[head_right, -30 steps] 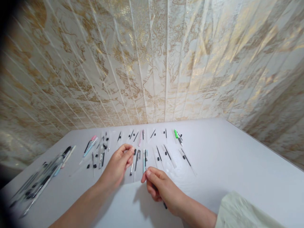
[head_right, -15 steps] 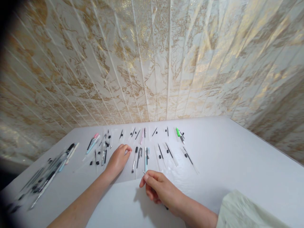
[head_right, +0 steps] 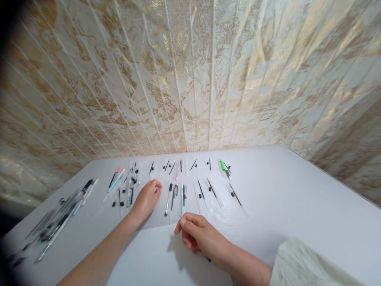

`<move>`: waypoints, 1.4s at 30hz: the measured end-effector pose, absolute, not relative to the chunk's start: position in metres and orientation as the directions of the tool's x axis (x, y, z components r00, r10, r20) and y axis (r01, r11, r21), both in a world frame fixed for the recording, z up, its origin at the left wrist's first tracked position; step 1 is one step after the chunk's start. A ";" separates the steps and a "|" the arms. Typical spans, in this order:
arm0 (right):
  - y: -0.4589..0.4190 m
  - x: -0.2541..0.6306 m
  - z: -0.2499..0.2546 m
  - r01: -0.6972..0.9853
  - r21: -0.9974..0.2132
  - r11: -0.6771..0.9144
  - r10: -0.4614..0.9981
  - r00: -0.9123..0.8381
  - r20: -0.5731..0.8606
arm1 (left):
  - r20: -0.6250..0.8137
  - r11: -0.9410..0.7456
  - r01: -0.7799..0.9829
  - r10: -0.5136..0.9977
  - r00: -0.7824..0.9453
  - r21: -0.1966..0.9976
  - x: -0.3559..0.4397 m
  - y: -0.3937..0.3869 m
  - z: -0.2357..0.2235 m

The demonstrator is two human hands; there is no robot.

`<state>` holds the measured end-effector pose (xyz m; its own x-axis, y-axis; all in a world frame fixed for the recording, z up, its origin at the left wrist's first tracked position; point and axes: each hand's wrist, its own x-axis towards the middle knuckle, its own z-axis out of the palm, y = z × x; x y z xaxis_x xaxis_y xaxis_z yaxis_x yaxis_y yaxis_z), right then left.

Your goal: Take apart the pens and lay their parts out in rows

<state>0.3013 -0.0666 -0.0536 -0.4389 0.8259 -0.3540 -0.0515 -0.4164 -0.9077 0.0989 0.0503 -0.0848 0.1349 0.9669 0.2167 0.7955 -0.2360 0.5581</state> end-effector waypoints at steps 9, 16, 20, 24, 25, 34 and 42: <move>-0.066 0.301 -0.053 -0.053 -0.903 -0.426 0.822 -0.441 -0.361 | 0.218 -0.265 0.777 0.961 0.167 0.571 0.098 0.049 -0.084; -0.064 0.306 -0.056 -0.156 -0.903 -0.401 0.859 -0.408 -0.310 | 0.200 -0.244 0.718 0.969 0.149 0.652 0.106 0.048 -0.074; -0.062 0.308 -0.058 -0.167 -0.898 -0.407 0.861 -0.399 -0.316 | 0.189 -0.248 0.729 0.968 0.164 0.637 0.110 0.043 -0.069; -0.062 0.308 -0.059 -0.143 -0.897 -0.418 0.849 -0.414 -0.329 | 0.183 -0.221 0.814 0.972 0.144 0.537 0.108 0.039 -0.070; -0.062 0.308 -0.059 -0.139 -0.898 -0.418 0.847 -0.417 -0.330 | 0.176 -0.209 0.836 0.975 0.137 0.508 0.108 0.038 -0.070; -0.060 0.308 -0.059 -0.136 -0.899 -0.416 0.847 -0.418 -0.328 | 0.099 -0.168 0.933 0.985 0.143 0.317 0.104 0.038 -0.071; -0.062 0.307 -0.060 -0.132 -0.901 -0.412 0.848 -0.417 -0.327 | 0.239 -0.245 0.759 0.963 0.121 0.603 0.110 0.043 -0.075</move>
